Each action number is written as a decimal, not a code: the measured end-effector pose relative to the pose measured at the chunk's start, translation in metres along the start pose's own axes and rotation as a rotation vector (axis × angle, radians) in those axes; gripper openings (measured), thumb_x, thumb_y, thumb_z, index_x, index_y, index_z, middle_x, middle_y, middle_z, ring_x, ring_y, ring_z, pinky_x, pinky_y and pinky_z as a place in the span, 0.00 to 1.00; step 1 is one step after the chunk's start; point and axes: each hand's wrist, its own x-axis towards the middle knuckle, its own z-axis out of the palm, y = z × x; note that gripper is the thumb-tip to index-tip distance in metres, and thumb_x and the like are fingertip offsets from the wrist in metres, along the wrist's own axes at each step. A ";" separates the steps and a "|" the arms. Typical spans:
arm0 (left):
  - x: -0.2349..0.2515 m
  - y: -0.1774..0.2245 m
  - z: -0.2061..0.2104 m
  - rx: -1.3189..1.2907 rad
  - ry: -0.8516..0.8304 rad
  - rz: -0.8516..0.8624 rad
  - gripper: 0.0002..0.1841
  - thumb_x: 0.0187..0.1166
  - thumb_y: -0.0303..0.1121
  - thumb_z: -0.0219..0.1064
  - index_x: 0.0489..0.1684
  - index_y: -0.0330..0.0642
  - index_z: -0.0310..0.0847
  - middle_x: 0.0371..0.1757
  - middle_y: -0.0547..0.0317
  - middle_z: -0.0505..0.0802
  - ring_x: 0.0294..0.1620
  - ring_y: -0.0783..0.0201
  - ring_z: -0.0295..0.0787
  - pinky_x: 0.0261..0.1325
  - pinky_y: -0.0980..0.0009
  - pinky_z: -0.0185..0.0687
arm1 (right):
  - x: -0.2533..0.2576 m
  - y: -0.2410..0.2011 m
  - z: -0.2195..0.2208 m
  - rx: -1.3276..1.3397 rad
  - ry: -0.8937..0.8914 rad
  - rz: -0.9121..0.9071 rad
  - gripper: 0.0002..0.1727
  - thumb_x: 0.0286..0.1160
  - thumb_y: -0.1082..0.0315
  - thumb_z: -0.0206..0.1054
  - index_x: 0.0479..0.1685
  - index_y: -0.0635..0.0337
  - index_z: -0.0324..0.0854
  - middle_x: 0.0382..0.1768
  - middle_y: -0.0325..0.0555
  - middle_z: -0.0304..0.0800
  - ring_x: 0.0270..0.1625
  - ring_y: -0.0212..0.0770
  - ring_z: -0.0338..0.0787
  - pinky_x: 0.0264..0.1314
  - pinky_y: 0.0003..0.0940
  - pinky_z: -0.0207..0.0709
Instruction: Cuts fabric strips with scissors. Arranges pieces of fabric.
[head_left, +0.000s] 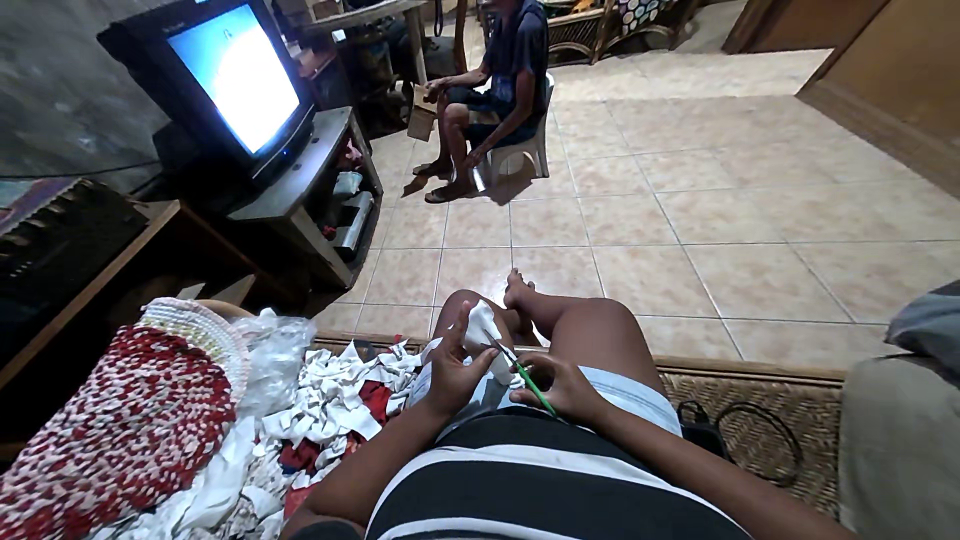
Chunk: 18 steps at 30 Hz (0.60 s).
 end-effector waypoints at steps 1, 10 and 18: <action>0.000 0.000 0.000 0.000 -0.001 0.000 0.43 0.66 0.15 0.74 0.84 0.18 0.54 0.73 0.40 0.84 0.61 0.65 0.91 0.65 0.66 0.89 | 0.000 0.000 0.000 0.005 0.004 0.007 0.31 0.62 0.44 0.81 0.52 0.63 0.84 0.28 0.33 0.87 0.24 0.19 0.82 0.29 0.17 0.79; -0.005 -0.003 0.005 -0.006 -0.004 0.007 0.43 0.66 0.16 0.75 0.84 0.17 0.53 0.76 0.38 0.81 0.63 0.64 0.90 0.67 0.65 0.87 | 0.001 -0.002 0.002 0.063 0.012 0.016 0.30 0.62 0.46 0.81 0.53 0.62 0.84 0.26 0.30 0.86 0.23 0.18 0.82 0.28 0.17 0.80; -0.004 0.007 0.003 -0.172 -0.079 -0.107 0.41 0.78 0.25 0.68 0.87 0.22 0.46 0.75 0.49 0.82 0.67 0.69 0.85 0.73 0.66 0.81 | 0.000 -0.008 0.002 0.085 0.037 0.064 0.23 0.64 0.57 0.82 0.51 0.62 0.84 0.24 0.29 0.87 0.21 0.19 0.83 0.28 0.16 0.81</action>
